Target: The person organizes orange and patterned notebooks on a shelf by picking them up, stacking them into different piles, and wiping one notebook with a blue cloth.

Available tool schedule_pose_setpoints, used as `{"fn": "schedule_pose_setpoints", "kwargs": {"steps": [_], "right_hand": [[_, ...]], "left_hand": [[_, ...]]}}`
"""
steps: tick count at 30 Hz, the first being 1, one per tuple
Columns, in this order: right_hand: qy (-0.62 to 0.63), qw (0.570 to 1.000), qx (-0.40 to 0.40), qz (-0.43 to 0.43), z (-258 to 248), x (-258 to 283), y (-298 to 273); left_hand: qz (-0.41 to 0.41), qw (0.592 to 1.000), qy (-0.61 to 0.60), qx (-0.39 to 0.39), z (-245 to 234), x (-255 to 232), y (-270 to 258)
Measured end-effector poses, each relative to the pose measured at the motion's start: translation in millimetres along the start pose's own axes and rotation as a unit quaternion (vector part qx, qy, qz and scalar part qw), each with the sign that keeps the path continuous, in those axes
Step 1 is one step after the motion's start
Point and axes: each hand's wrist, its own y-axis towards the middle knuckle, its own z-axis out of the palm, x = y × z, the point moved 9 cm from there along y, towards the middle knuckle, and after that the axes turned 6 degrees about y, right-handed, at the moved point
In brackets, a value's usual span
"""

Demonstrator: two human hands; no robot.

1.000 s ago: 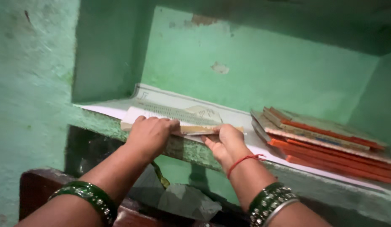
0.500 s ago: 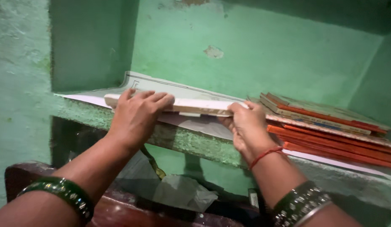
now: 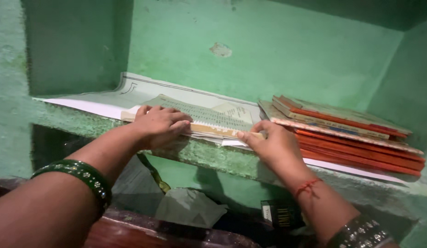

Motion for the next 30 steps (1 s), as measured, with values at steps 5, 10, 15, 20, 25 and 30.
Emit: {"fn": "schedule_pose_setpoints", "kwargs": {"steps": [5,10,15,20,25,30], "right_hand": [[-0.206,0.978,0.03,0.018,5,-6,5],[-0.214,0.976,0.027,0.013,10,-8,12],[-0.193,0.981,0.024,0.017,10,-11,12],[-0.208,0.978,0.025,0.016,12,-15,9],[-0.2,0.98,0.007,-0.019,15,-20,7],[-0.202,0.979,-0.006,-0.038,12,-7,-4]], "left_hand": [[-0.038,0.999,0.024,0.015,6,-22,8],[-0.067,0.994,0.043,0.073,8,-27,17],[-0.087,0.991,0.04,0.089,9,-25,16],[-0.045,0.994,0.067,0.076,23,-17,13],[-0.011,0.999,0.028,0.021,39,-3,18],[0.07,0.997,0.01,0.03,32,1,-10]]}}
